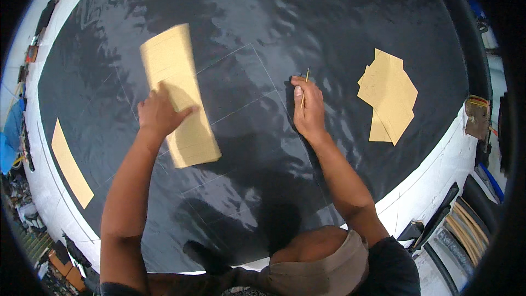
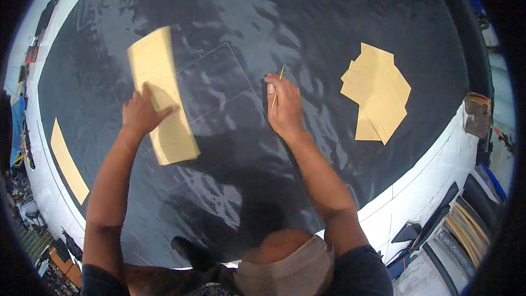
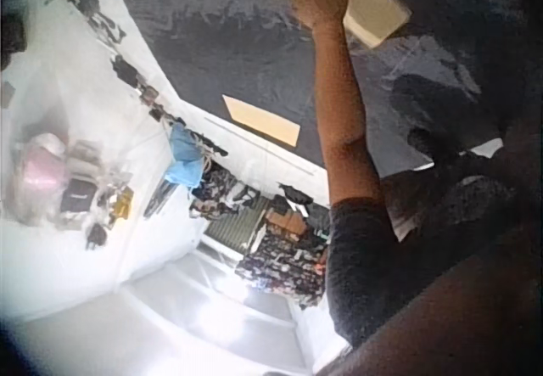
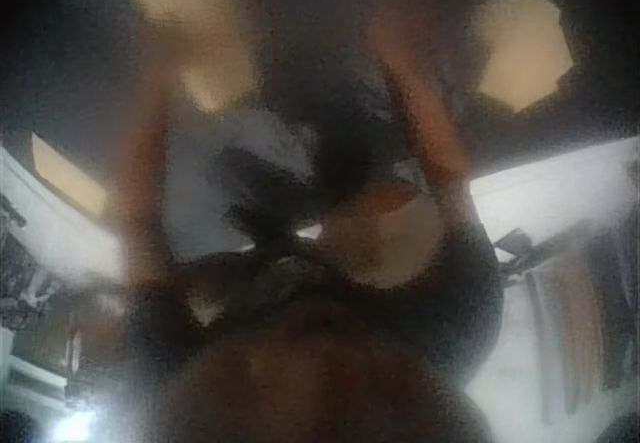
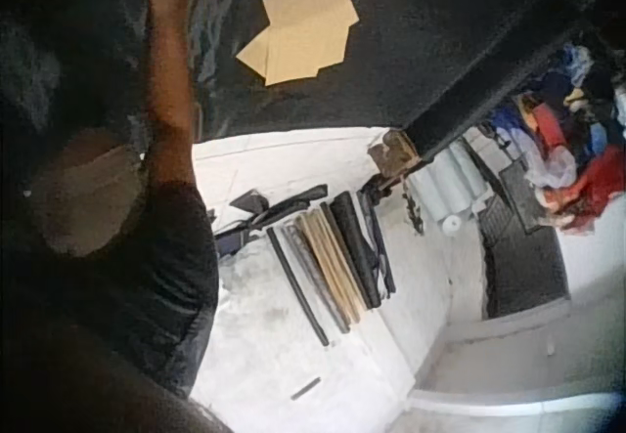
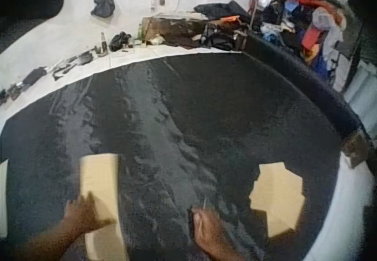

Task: The person places a rectangular piece of cardboard on a black floor covering and uses a pencil to trace its outline. They repeat this process multiple times, moving the cardboard to different locations to create several marked rectangles on the floor.

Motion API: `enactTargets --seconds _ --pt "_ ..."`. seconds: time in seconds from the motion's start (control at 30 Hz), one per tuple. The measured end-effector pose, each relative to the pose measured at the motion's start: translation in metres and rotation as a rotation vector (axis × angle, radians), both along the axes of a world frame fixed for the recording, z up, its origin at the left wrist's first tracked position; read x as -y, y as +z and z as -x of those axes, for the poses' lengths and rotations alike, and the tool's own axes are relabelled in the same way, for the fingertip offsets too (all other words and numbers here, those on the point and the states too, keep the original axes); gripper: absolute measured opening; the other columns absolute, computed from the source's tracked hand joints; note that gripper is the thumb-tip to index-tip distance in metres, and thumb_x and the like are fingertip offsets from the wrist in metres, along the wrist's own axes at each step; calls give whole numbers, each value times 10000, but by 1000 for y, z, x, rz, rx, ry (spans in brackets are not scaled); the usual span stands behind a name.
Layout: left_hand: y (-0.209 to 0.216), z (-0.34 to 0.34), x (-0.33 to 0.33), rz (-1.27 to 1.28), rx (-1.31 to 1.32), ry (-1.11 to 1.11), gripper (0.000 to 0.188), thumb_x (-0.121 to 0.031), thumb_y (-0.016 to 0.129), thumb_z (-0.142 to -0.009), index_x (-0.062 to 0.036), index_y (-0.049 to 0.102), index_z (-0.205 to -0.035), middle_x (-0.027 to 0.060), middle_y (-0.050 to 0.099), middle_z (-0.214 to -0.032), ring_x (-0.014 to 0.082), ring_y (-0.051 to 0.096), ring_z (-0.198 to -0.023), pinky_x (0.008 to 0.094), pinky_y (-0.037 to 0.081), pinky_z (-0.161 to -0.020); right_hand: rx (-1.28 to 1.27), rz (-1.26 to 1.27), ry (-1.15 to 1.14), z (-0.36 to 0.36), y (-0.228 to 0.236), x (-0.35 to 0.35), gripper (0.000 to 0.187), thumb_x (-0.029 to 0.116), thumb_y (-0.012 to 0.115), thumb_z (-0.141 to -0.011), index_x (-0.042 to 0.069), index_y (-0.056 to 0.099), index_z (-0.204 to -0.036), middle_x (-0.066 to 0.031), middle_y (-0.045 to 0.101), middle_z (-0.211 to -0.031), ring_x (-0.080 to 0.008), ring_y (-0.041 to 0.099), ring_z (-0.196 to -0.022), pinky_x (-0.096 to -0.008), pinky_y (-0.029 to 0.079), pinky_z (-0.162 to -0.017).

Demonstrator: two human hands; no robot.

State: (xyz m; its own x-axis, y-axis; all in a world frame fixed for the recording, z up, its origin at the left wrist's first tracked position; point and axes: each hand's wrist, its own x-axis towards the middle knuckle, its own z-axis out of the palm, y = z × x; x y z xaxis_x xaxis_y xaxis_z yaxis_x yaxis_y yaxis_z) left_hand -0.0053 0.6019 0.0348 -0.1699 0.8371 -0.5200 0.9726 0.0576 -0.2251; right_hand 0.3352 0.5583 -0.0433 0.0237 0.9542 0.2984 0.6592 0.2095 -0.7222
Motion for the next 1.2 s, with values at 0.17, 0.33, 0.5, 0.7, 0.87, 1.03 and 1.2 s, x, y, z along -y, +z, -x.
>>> enactTargets --seconds 0.17,0.33,0.5,0.7,0.87,1.03,1.2 --pt "-10 22 -5 -78 -123 266 1043 -881 350 -876 68 745 -1049 264 739 -1004 414 724 -978 499 559 -872 21 -23 -7 -2 -5 -1 155 152 549 -1027 73 649 -1116 -126 699 -1167 -337 638 -1090 -451 442 -934" --pt "-23 41 -3 34 -56 530 1043 -883 264 -891 45 722 -1019 207 697 -980 350 690 -1065 470 509 -945 40 -39 18 1 -13 0 187 163 543 -1020 70 669 -1123 -131 706 -1133 -342 642 -1062 -455 446 -915" --pt "-10 54 -2 200 403 679 889 -778 447 -933 62 734 -886 170 712 -784 289 715 -914 405 541 -829 89 -76 -18 7 -7 -3 192 201 552 -1020 114 682 -1132 -89 707 -1126 -321 641 -1064 -461 454 -910" --pt "8 81 -20 90 367 42 499 -490 607 -979 -50 711 -1190 193 738 -1074 336 705 -1011 443 521 -882 157 -199 11 1 -18 -14 127 181 641 -923 73 661 -988 -129 689 -1004 -358 648 -945 -496 492 -823" --pt "28 90 -12 84 362 -411 428 -296 662 -963 1 623 -1269 232 676 -1199 422 652 -1076 476 509 -921 -248 -62 -47 -48 -7 16 275 178 587 -989 8 633 -1199 -204 677 -1158 -402 624 -1101 -478 471 -976" --pt "44 191 14 145 388 -266 332 -239 679 -980 -5 637 -1212 127 688 -1056 228 642 -875 353 511 -756 -175 279 -280 -106 63 166 304 132 516 -1015 47 608 -1293 -192 657 -1184 -393 602 -1070 -466 444 -969" --pt "1 217 10 320 388 -268 247 -224 624 -1009 -1 644 -1112 123 685 -1011 228 638 -866 348 499 -736 213 832 -173 -108 96 380 289 197 565 -969 46 637 -1204 -160 629 -1173 -368 587 -953 -515 433 -820"
